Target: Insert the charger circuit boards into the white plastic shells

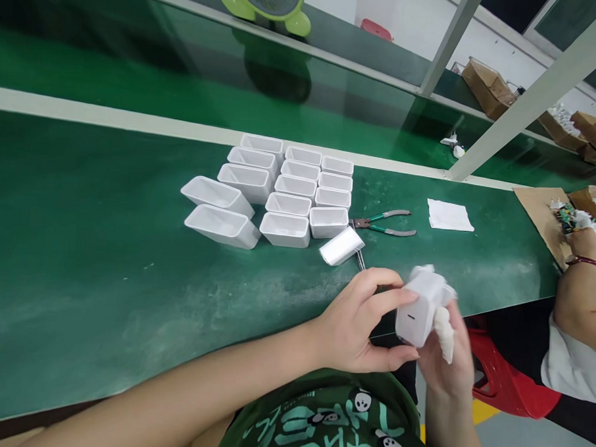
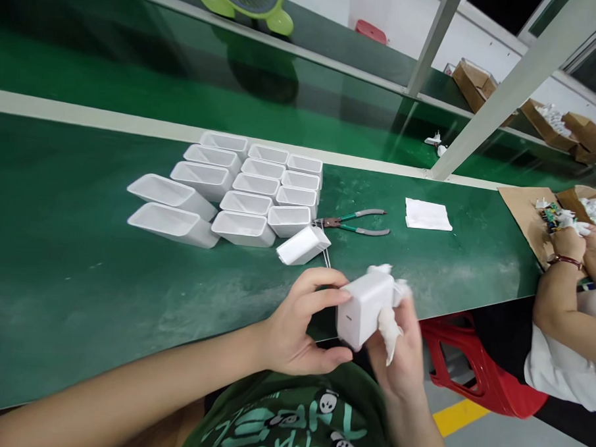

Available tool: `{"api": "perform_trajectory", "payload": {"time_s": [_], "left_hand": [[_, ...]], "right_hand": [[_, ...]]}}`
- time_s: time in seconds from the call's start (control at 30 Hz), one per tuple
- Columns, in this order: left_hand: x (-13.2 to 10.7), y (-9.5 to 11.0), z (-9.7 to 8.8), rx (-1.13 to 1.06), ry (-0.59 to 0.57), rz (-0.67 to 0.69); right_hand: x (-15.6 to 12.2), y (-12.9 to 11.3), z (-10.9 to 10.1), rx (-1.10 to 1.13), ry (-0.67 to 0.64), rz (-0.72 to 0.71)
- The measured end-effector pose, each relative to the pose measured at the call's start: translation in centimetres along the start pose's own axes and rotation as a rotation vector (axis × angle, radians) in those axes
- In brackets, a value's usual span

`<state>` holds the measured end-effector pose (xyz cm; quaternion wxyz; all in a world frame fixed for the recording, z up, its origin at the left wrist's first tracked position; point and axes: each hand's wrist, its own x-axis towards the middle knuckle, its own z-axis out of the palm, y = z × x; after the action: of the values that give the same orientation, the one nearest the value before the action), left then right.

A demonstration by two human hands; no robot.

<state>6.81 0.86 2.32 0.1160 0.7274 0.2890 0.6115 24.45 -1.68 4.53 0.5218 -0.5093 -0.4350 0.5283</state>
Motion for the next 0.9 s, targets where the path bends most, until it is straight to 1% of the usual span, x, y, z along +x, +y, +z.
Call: {"api": "perform_trajectory", "payload": {"time_s": [0.07, 0.1, 0.13, 0.17, 0.2, 0.23, 0.27, 0.33, 0.4, 0.43, 0.5, 0.57, 0.63, 0.7, 0.73, 0.77, 0.83, 0.9], "left_hand": [[0.6, 0.4, -0.9, 0.080, 0.034, 0.000], [1.0, 0.6, -1.4, 0.133, 0.035, -0.013], [1.2, 0.8, -2.1, 0.197, 0.019, -0.031], [1.4, 0.9, -2.7, 0.270, -0.015, -0.051], [1.4, 0.9, -3.3, 0.351, -0.060, -0.071], [1.3, 0.8, -3.8, 0.432, -0.108, -0.089], [1.1, 0.5, -4.2, 0.504, -0.151, -0.108], [0.3, -0.3, -4.6, 0.600, -0.203, -0.141], [-0.6, -0.9, -4.8, 0.633, -0.191, -0.140], [-1.0, -1.1, -4.8, 0.628, -0.166, -0.112], [-1.6, -0.9, -4.9, 0.548, -0.107, -0.033], [-2.0, -0.3, -5.1, 0.374, -0.104, -0.019], [-2.3, 0.3, -5.4, 0.194, -0.144, -0.108], [-2.4, 0.7, -5.6, 0.109, -0.171, -0.245], [-2.3, 0.9, -5.8, 0.092, -0.168, -0.291], [-2.2, 0.9, -5.9, 0.078, -0.160, -0.315], [-2.0, 0.9, -6.3, 0.025, -0.138, -0.306], [-1.6, 0.8, -6.7, -0.078, -0.104, -0.308]], "right_hand": [[1.0, -0.1, -1.9, -0.475, 0.123, -0.445], [1.6, -0.1, -2.9, -0.681, 0.154, -0.659], [2.4, 0.1, -3.8, -0.856, 0.116, -0.799], [3.2, 0.3, -4.5, -0.990, 0.010, -0.857], [3.9, 0.6, -5.0, -1.060, -0.082, -0.879], [4.5, 0.9, -5.4, -1.110, -0.181, -0.857], [5.0, 1.0, -5.5, -1.134, -0.251, -0.830], [5.4, 0.9, -5.3, -1.162, -0.319, -0.785], [5.0, 0.2, -4.5, -1.158, -0.338, -0.782], [4.7, -0.4, -4.0, -1.132, -0.341, -0.795], [3.9, -1.6, -2.6, -1.044, -0.361, -0.828], [3.1, -2.6, -1.2, -0.942, -0.424, -0.835], [2.7, -3.1, 0.1, -0.850, -0.515, -0.804], [2.4, -3.0, 0.9, -0.784, -0.580, -0.750], [2.3, -2.8, 1.2, -0.761, -0.603, -0.722], [2.2, -2.6, 1.4, -0.744, -0.618, -0.695], [2.1, -2.1, 1.8, -0.705, -0.637, -0.663], [2.0, -1.8, 2.1, -0.667, -0.639, -0.661]]}}
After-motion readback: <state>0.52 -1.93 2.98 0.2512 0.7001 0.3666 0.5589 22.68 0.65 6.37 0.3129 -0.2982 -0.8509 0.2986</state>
